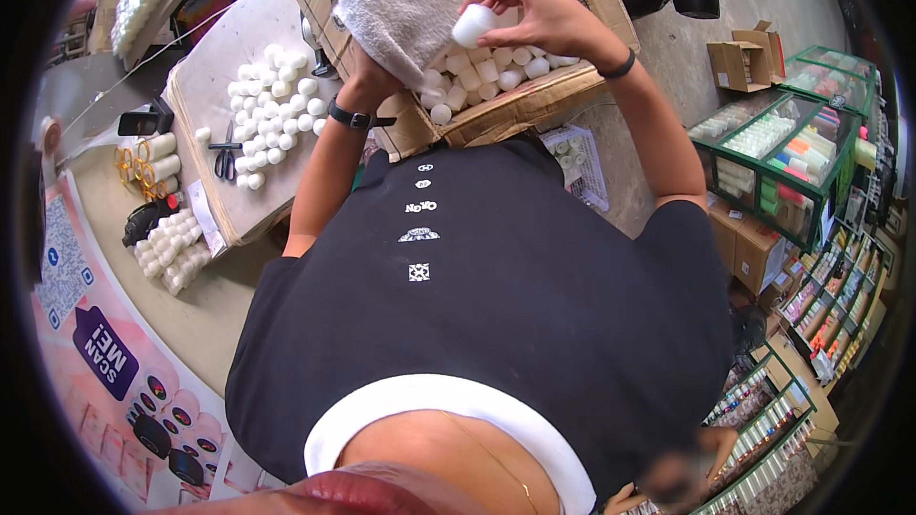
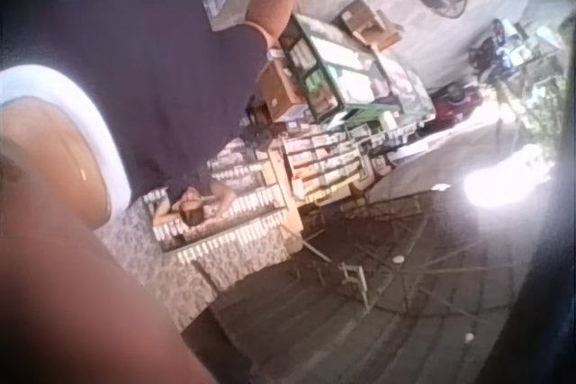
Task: The person wipes small white cylindrical objects, likely candles, with a white cloth. They pick up each object from a cardboard box, wipe it, and place it on a table. The process is repeated for multiple objects.
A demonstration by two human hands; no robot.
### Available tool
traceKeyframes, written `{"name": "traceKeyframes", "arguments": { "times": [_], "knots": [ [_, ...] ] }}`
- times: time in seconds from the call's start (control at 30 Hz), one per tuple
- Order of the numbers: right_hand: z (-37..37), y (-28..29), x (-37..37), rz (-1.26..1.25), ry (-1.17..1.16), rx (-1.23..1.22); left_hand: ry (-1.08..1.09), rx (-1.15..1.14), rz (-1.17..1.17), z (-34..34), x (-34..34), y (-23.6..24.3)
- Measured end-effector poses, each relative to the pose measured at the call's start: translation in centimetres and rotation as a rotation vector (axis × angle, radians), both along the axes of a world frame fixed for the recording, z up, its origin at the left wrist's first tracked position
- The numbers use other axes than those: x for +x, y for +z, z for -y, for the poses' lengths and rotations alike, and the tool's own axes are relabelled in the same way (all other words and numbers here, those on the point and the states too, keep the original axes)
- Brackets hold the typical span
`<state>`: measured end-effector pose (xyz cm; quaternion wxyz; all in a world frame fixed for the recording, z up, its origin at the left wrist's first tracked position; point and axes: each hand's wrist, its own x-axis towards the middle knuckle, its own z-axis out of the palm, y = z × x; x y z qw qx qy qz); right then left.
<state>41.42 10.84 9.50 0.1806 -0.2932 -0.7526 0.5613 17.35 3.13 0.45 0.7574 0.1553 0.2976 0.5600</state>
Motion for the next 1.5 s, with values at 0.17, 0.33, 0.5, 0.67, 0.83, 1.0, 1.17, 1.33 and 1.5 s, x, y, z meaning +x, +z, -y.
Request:
{"name": "traceKeyframes", "arguments": {
  "times": [0.17, 0.33, 0.5, 0.67, 0.83, 1.0, 1.17, 1.33, 1.5],
  "knots": [
    [0.6, 2.0, -2.8, 0.086, -0.145, 0.578, -0.094, 0.145, 0.023, 0.3, 1.6, 3.2],
    [1.0, -2.9, -3.0, -0.363, -0.308, -0.712, -0.072, -0.005, 0.036, 0.0, 1.5, 4.8],
    [3.1, -5.8, -1.6, -0.51, -0.081, -0.8, -0.045, -0.018, 0.107, -0.2, 1.8, 5.1],
    [3.9, -3.1, -1.8, -0.64, -0.374, -0.634, 0.085, -0.097, 0.013, -0.2, 2.0, 5.3],
    [5.7, 0.9, -2.5, -0.807, -0.58, -0.736, 0.15, -0.155, 0.005, -0.5, 2.3, 5.8],
    [6.6, 2.7, -4.7, -0.833, -0.422, -0.397, 0.174, -0.094, 0.014, -0.8, 2.4, 5.8],
    [5.6, 1.0, -7.4, -0.086, -0.373, 0.885, 0.115, 0.026, -0.136, -0.6, 2.1, 4.9],
    [6.2, 0.0, -8.4, -0.282, -0.434, 0.515, 0.143, 0.245, -0.51, -0.5, 1.5, 5.0],
    [7.6, 0.5, -8.9, -0.425, -0.582, 0.297, 0.342, 0.483, -0.803, 0.7, 2.4, 6.3]
  ]
}}
